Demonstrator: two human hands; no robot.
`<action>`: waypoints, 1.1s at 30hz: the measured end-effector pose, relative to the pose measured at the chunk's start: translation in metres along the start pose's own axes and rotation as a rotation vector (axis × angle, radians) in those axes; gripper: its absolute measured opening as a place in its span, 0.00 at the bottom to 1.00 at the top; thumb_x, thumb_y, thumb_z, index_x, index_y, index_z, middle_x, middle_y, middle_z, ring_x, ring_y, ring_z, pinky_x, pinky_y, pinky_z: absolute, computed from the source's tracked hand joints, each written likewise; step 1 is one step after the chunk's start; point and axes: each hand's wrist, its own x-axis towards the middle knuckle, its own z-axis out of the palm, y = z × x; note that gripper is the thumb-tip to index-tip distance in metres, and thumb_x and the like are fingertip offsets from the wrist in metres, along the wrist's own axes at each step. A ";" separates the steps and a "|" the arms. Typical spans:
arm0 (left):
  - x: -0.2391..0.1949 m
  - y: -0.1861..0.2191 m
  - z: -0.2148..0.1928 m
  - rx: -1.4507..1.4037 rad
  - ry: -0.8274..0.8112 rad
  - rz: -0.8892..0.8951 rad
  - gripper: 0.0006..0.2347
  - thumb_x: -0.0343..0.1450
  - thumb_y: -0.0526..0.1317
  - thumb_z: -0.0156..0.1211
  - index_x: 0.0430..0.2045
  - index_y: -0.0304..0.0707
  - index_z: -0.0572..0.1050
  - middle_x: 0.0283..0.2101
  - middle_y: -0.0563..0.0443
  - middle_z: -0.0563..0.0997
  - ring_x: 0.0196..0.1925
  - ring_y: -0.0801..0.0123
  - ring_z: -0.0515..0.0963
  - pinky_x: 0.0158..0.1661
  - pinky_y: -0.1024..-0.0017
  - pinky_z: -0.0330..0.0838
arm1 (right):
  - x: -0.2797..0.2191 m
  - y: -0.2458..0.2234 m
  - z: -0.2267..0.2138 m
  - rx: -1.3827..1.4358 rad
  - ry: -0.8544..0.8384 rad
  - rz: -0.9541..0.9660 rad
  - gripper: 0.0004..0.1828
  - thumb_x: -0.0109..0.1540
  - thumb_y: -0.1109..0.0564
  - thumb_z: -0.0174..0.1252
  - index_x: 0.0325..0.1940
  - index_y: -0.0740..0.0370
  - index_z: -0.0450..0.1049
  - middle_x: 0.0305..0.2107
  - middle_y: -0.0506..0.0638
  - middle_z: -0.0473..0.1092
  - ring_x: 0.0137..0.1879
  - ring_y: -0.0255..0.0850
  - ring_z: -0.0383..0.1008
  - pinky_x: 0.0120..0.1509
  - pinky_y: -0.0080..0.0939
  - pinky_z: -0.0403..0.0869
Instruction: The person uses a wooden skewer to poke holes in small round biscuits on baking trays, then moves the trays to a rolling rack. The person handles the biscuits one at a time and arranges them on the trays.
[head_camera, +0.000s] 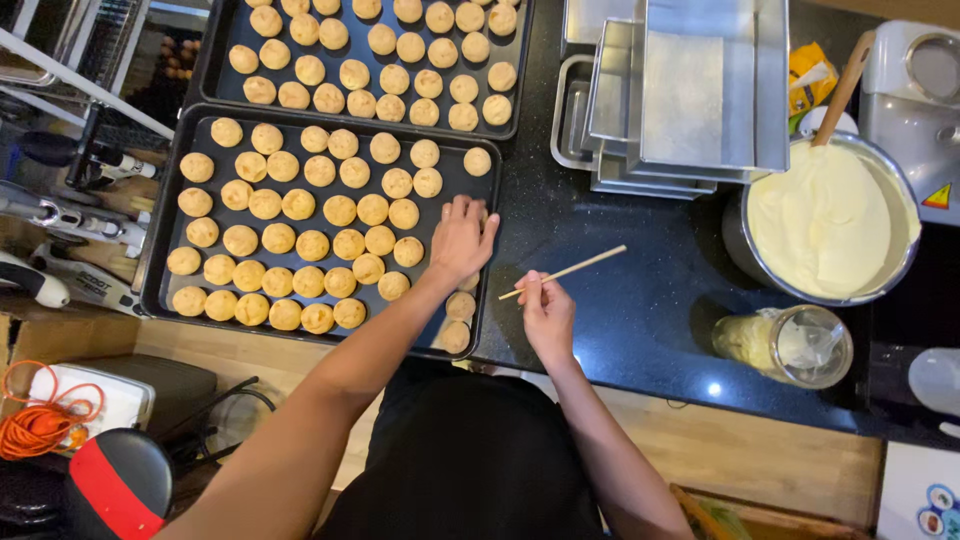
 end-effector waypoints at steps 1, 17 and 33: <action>0.000 0.000 -0.001 0.031 -0.084 -0.067 0.15 0.76 0.48 0.54 0.51 0.38 0.72 0.54 0.41 0.72 0.58 0.48 0.72 0.55 0.55 0.70 | 0.002 -0.002 0.000 -0.001 0.007 -0.019 0.17 0.71 0.50 0.50 0.35 0.61 0.77 0.20 0.41 0.68 0.25 0.25 0.64 0.28 0.31 0.63; 0.094 -0.027 0.006 0.139 0.009 0.018 0.23 0.69 0.45 0.68 0.55 0.42 0.67 0.50 0.38 0.68 0.54 0.45 0.71 0.47 0.52 0.71 | 0.038 -0.024 -0.030 0.288 0.102 0.021 0.17 0.73 0.51 0.49 0.37 0.62 0.76 0.21 0.41 0.66 0.24 0.24 0.59 0.26 0.28 0.58; 0.092 -0.092 0.029 -0.239 0.254 0.175 0.12 0.81 0.46 0.52 0.55 0.43 0.67 0.49 0.36 0.73 0.50 0.46 0.75 0.51 0.55 0.72 | 0.038 -0.037 -0.022 0.234 0.070 0.018 0.17 0.72 0.51 0.49 0.36 0.62 0.76 0.20 0.41 0.66 0.23 0.25 0.60 0.25 0.28 0.59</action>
